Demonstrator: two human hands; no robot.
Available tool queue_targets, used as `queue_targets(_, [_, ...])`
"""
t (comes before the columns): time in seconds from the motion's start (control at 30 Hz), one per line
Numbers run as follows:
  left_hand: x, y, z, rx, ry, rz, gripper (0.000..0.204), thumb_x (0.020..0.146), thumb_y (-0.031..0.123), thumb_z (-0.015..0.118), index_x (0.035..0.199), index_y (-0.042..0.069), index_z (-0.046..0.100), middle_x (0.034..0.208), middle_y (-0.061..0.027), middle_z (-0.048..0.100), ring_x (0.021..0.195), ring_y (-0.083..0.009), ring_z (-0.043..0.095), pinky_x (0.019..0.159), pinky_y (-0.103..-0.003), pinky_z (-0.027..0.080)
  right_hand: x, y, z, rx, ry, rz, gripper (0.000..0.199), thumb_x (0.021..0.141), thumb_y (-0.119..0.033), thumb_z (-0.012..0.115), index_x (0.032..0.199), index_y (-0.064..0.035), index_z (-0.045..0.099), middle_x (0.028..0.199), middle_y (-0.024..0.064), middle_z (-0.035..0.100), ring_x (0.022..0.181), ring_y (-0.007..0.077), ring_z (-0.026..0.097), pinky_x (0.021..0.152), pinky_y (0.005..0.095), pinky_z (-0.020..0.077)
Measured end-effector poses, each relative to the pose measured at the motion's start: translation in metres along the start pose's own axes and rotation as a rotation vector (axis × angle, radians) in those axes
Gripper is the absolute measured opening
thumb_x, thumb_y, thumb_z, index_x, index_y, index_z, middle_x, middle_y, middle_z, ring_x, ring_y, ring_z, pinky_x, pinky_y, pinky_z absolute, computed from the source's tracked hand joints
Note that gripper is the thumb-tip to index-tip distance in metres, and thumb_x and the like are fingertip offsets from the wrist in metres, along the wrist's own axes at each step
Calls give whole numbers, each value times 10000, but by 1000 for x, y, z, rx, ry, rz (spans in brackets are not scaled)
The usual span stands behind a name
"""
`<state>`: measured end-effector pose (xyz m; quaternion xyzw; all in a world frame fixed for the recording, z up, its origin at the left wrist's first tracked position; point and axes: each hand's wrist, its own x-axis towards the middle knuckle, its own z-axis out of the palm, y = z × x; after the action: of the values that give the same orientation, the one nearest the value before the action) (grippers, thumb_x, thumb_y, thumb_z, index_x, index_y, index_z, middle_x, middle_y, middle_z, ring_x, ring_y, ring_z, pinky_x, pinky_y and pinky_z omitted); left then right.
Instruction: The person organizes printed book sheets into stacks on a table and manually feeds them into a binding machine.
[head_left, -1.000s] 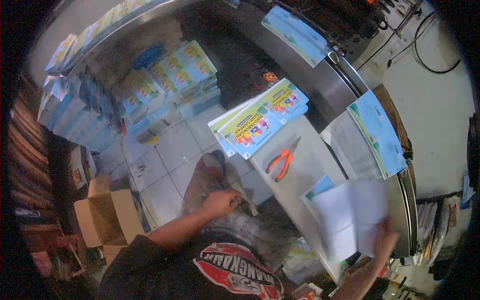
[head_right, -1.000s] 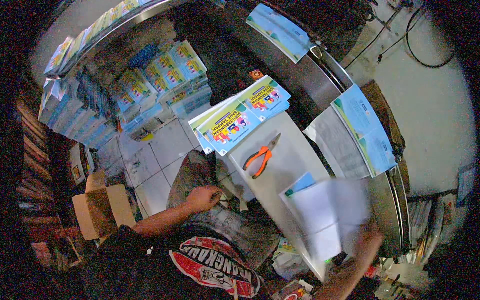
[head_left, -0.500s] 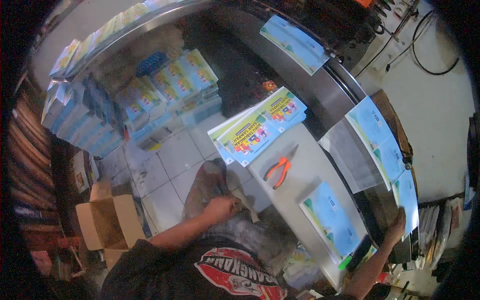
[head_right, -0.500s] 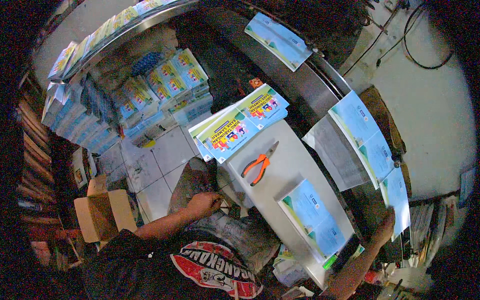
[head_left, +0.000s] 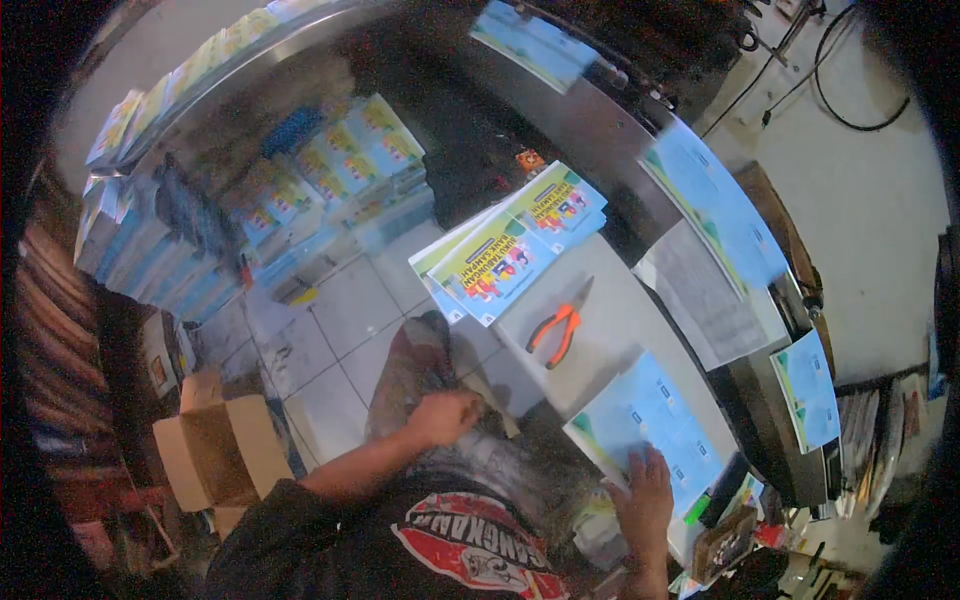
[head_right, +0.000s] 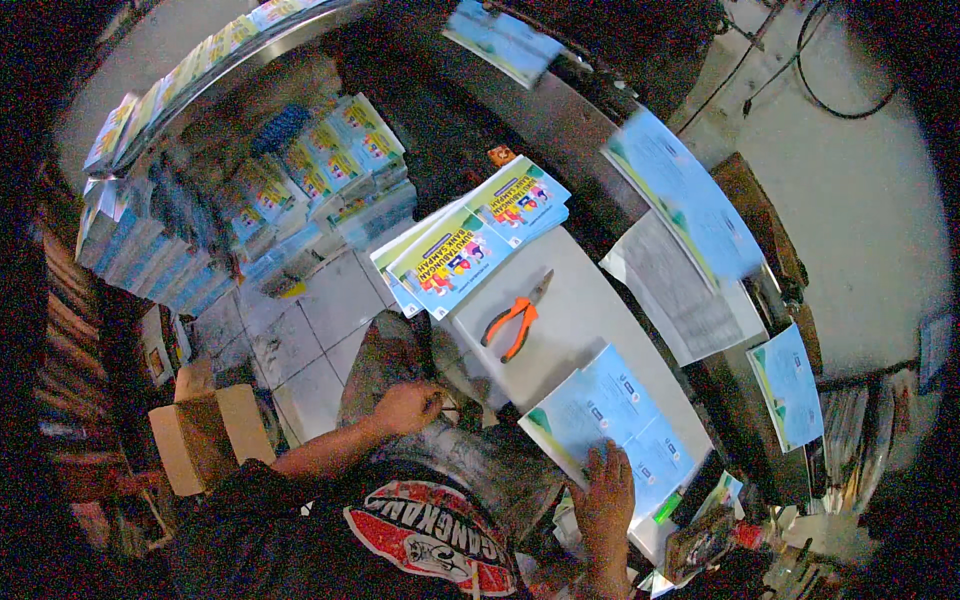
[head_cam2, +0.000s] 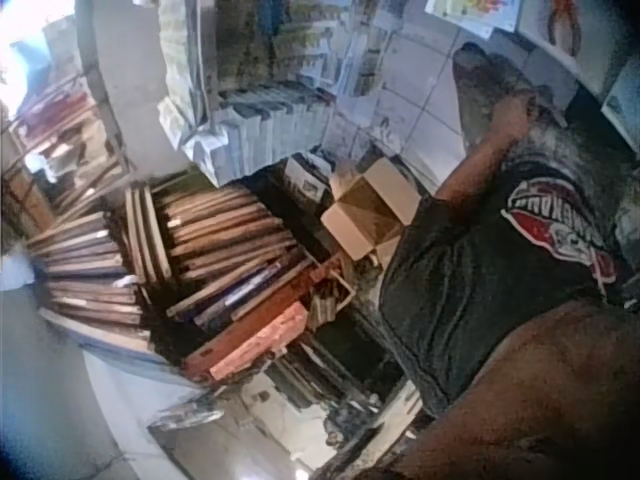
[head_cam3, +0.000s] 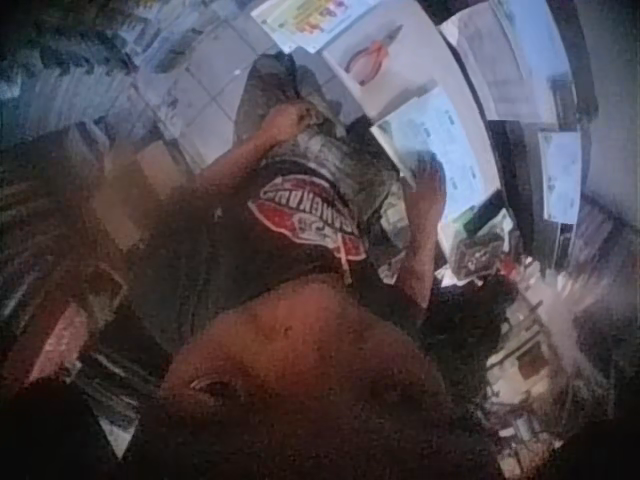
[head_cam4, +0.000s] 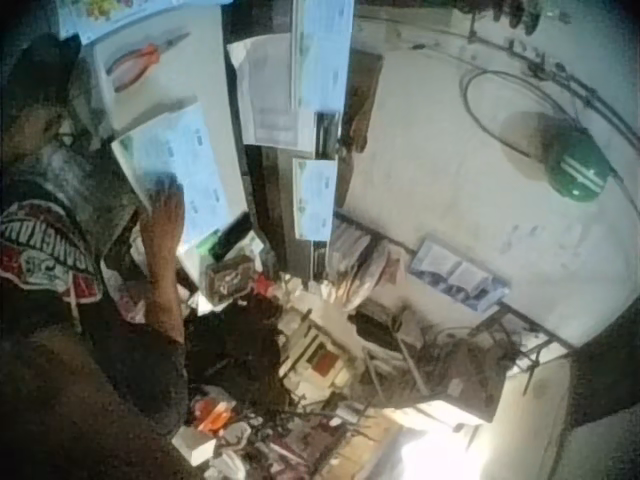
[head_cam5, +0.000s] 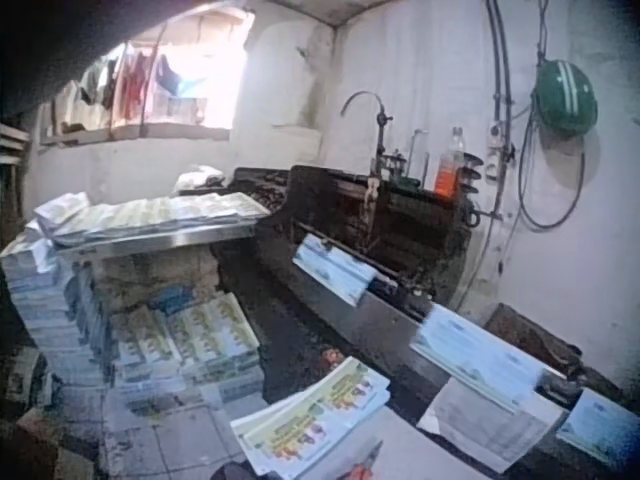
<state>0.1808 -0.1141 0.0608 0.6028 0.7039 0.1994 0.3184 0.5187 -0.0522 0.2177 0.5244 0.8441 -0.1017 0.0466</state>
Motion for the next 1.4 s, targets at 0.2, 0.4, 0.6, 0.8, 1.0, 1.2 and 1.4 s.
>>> queue_targets(0.2, [2,3,-6,-47,-12,-36,295,851,298,562,1063,108,641,970,-164,655,875,-352,637,767,-466,509,8,30,-48,240,-62,109,378,809,-100,601,1185,-60,596,1158,190,614,1102,372,569,963,429,442])
queue_targets(0.4, [2,0,-3,-15,23,-12,295,851,285,560,1074,107,636,975,-158,654,872,-357,631,766,-463,510,25,195,-117,308,658,322,337,876,-155,560,1181,-14,599,1098,176,653,956,301,630,819,369,496])
queue_targets(0.6, [1,1,-5,35,11,-61,273,848,268,565,1053,100,629,964,-156,652,876,-362,628,760,-471,508,72,263,-186,-255,1302,72,381,955,-107,443,1330,-71,505,1294,110,569,1137,298,577,925,379,464])
queue_targets(0.8, [4,-26,18,66,-7,-34,275,831,255,582,1053,98,622,949,-165,653,860,-368,632,746,-467,511,83,298,-89,-404,825,171,436,918,-57,421,1349,-87,476,1315,128,546,1161,309,549,947,387,455])
queue_targets(1.0, [-3,-3,-4,37,-37,-56,289,824,278,586,1052,106,630,924,-178,655,848,-362,639,733,-470,514,65,234,-57,211,519,204,437,866,-178,590,1276,-37,534,1259,176,575,1109,362,578,943,399,458])
queue_targets(1.2, [-1,8,-10,-4,-16,-46,300,876,307,523,1062,106,645,960,-186,653,847,-385,630,751,-495,507,40,54,-2,-58,103,96,745,730,-260,756,1357,-37,421,1433,223,366,1333,372,343,1083,428,316])
queue_targets(1.4, [-4,6,-8,-8,7,23,286,875,286,526,1060,104,645,888,-178,654,826,-367,637,728,-456,515,-3,7,5,-106,-1,-66,751,697,-259,771,1326,-17,439,1401,228,391,1268,374,401,1047,450,348])
